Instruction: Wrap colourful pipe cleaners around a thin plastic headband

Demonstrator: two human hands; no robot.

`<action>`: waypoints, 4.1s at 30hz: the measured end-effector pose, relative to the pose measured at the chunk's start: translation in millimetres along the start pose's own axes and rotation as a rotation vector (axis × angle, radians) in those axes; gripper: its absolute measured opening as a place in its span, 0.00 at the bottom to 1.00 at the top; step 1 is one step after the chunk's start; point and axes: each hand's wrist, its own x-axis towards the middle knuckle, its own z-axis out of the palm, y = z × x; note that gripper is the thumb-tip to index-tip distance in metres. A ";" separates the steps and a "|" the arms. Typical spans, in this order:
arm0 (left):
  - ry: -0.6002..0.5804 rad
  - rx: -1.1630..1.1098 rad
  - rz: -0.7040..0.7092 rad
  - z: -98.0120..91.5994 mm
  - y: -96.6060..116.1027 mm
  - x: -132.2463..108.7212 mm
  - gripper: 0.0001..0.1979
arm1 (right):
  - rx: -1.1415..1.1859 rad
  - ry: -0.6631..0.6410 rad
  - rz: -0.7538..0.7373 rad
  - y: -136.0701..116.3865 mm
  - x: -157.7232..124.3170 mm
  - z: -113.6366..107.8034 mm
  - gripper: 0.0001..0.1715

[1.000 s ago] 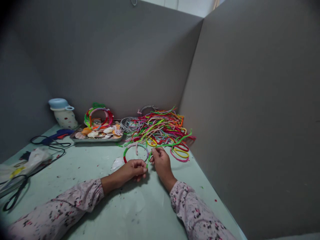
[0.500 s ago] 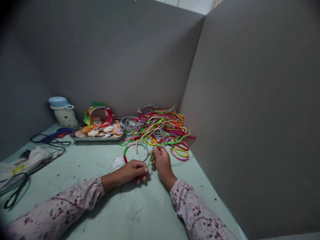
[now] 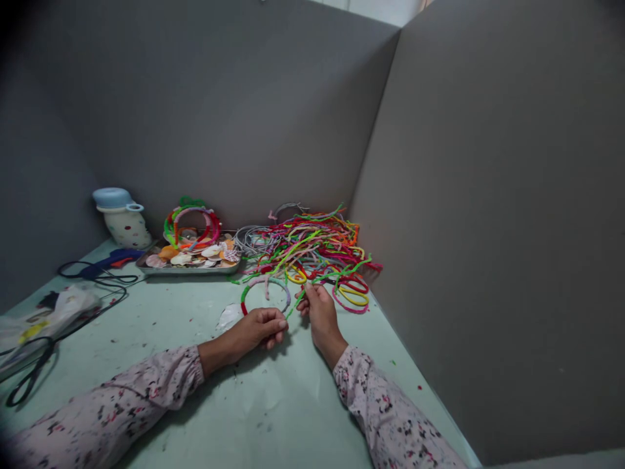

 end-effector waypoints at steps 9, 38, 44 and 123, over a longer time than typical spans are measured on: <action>0.016 -0.050 -0.008 -2.2 -1.5 1.8 0.16 | 0.043 0.010 0.024 1.5 1.2 -1.4 0.18; -0.011 -0.066 -0.033 -1.0 -1.3 0.9 0.11 | 0.121 -0.013 0.053 -5.1 -1.6 3.1 0.16; -0.018 -0.018 -0.040 1.0 2.7 -0.9 0.08 | 0.069 0.010 0.037 -4.4 -1.0 1.7 0.17; 0.257 -0.198 0.079 -10.0 0.2 0.1 0.25 | 0.011 0.022 -0.040 -1.4 -0.4 -1.9 0.16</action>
